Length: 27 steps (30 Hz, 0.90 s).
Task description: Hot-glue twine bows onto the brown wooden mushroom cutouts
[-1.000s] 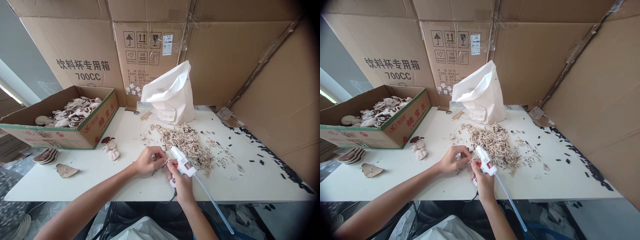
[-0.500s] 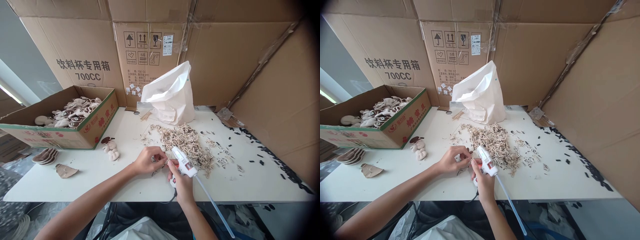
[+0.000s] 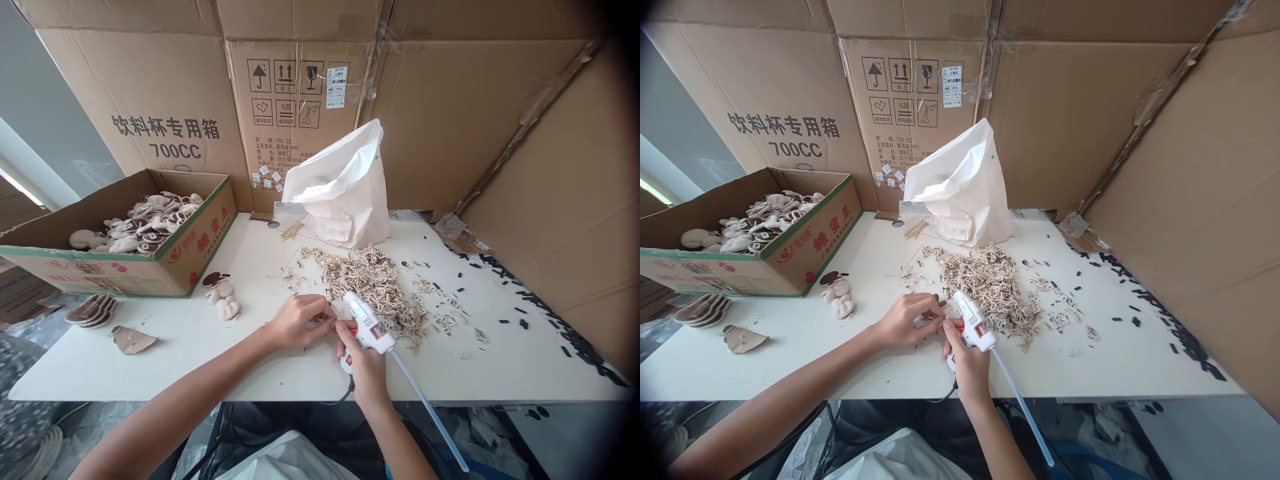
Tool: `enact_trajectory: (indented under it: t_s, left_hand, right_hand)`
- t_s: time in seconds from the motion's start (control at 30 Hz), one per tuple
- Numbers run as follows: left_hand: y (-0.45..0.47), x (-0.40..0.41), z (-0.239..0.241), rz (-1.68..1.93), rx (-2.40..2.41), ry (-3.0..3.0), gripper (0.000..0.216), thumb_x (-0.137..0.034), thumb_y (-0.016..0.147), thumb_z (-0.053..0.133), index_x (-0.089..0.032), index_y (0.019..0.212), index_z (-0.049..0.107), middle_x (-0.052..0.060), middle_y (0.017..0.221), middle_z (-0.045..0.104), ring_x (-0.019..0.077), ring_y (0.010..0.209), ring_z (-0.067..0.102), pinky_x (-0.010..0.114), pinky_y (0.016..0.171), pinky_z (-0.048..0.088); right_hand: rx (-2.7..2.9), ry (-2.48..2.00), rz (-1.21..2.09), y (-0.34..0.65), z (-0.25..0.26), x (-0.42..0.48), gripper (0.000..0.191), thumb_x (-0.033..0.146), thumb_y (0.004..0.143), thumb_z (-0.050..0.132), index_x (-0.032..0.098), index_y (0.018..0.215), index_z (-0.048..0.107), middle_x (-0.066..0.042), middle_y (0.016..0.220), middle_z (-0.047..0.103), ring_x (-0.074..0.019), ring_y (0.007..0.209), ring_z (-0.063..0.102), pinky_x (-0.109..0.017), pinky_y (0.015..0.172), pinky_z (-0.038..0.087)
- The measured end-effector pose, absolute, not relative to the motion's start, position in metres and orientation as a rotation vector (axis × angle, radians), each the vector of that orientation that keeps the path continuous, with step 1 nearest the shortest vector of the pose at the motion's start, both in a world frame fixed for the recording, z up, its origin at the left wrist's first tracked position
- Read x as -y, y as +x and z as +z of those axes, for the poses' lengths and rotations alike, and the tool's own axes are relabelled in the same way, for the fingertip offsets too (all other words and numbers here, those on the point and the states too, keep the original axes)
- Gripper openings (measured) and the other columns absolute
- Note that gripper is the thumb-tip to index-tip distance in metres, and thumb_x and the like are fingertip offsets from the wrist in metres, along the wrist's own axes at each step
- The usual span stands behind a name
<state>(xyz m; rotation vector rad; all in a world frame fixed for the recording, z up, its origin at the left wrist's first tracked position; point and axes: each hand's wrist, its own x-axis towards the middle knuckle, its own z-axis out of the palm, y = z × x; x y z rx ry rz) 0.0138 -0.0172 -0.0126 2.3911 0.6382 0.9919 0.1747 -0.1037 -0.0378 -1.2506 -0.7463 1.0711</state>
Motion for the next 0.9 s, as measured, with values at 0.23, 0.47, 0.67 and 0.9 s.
enact_trajectory:
  t_s: [0.23, 0.47, 0.67, 0.9]
  left_hand:
    - [0.0114, 0.016, -0.0117, 0.91, -0.505, 2.458, 0.016, -0.024, 0.102, 0.056, -0.021, 0.104, 0.072, 0.008, 0.086, 0.071, 0.0202, 0.082, 0.065, 0.03, 0.072, 0.047]
    - [0.0105, 0.017, -0.0128, 0.879, -0.528, 2.495, 0.017, -0.025, 0.1, 0.055, -0.02, 0.103, 0.071, 0.009, 0.085, 0.069, 0.0206, 0.079, 0.063, 0.032, 0.072, 0.049]
    - [0.0112, 0.016, -0.0145, 0.919, -0.507, 2.537, 0.018, -0.028, 0.101, 0.055, -0.019, 0.102, 0.07, 0.009, 0.083, 0.068, 0.0193, 0.077, 0.063, 0.031, 0.07, 0.051]
    - [0.0113, 0.0132, -0.0143, 0.934, -0.433, 2.653, 0.023, -0.03, 0.105, 0.048, -0.017, 0.104, 0.066, 0.007, 0.081, 0.066, 0.0174, 0.074, 0.063, 0.031, 0.073, 0.056]
  right_hand:
    - [0.718, -1.194, 1.059, 0.1745, -0.0379, 0.1019, 0.037, 0.053, 0.082, 0.085, 0.019, 0.09, 0.072, 0.003, 0.053, 0.057, -0.0113, 0.045, 0.049, -0.022, 0.044, 0.038]
    - [0.676, -1.204, 1.058, 0.1733, -0.0388, 0.1022, 0.035, 0.049, 0.08, 0.087, 0.02, 0.08, 0.069, 0.003, 0.05, 0.056, -0.0113, 0.045, 0.048, -0.022, 0.044, 0.038]
    - [0.696, -1.226, 1.058, 0.1723, -0.0339, 0.1029, 0.036, 0.051, 0.079, 0.086, 0.02, 0.077, 0.068, 0.004, 0.049, 0.055, -0.012, 0.044, 0.049, -0.023, 0.044, 0.039]
    - [0.68, -1.23, 1.076, 0.1716, -0.0304, 0.104, 0.037, 0.051, 0.078, 0.087, 0.019, 0.08, 0.07, 0.004, 0.049, 0.055, -0.0115, 0.045, 0.048, -0.022, 0.045, 0.038]
